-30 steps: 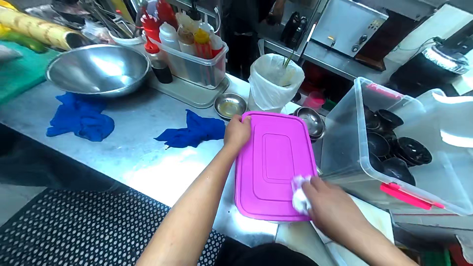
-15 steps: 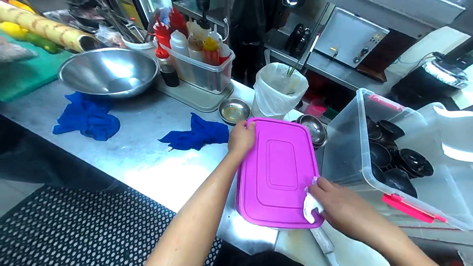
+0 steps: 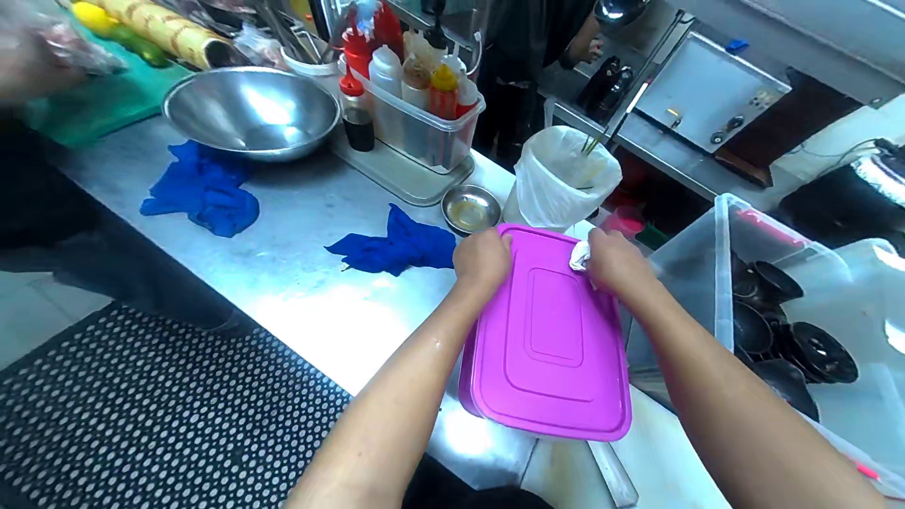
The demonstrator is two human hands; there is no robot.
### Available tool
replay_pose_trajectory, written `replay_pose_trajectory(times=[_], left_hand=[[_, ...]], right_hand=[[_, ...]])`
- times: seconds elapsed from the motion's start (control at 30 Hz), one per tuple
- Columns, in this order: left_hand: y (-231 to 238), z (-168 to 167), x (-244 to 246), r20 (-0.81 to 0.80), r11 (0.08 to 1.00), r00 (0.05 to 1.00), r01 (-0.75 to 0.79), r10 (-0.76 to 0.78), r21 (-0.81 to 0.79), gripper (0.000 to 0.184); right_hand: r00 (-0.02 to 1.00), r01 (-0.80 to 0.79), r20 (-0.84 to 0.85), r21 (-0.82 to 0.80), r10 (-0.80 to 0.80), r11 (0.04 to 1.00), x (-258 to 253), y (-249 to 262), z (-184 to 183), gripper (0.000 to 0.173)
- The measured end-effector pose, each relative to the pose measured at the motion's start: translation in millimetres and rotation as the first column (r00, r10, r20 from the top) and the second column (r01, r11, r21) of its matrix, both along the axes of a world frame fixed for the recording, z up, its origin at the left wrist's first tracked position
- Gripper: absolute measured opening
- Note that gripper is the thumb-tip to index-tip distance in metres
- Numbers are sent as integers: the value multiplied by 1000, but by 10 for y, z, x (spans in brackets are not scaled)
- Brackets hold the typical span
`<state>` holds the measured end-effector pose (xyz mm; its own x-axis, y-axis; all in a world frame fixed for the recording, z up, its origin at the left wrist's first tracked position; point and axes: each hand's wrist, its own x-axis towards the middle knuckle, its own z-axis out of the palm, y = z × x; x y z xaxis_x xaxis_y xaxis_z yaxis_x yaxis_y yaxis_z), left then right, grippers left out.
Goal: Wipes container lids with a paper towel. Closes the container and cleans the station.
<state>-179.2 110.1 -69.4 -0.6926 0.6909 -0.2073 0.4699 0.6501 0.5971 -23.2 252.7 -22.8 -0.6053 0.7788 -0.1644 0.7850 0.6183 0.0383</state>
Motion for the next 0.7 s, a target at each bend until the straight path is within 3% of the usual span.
replay_pose_trajectory(times=[0.1, 0.23, 0.3, 0.4, 0.53, 0.7], left_hand=[[29, -9, -30, -21, 1000, 1000, 1, -2, -15, 50], [38, -41, -9, -28, 998, 999, 35, -33, 43, 58], [28, -76, -7, -32, 995, 998, 54, -52, 84, 49], [-14, -101, -58, -5, 994, 1000, -6, 6, 110, 47], [35, -93, -1, 66, 997, 996, -56, 52, 55, 62], [82, -98, 25, 101, 995, 993, -72, 65, 63, 62]], right_hand=[[997, -70, -37, 16, 70, 997, -171, -33, -45, 39], [942, -300, -183, -74, 283, 951, -503, -244, -77, 38], [890, -398, -290, -117, 352, 910, -743, -415, -142, 40], [866, -425, -331, -93, 375, 900, -908, -513, -220, 38], [912, -322, -292, -68, 289, 944, -720, -389, -191, 40], [997, -8, -81, -1, 8, 1000, 23, 14, 0, 36]])
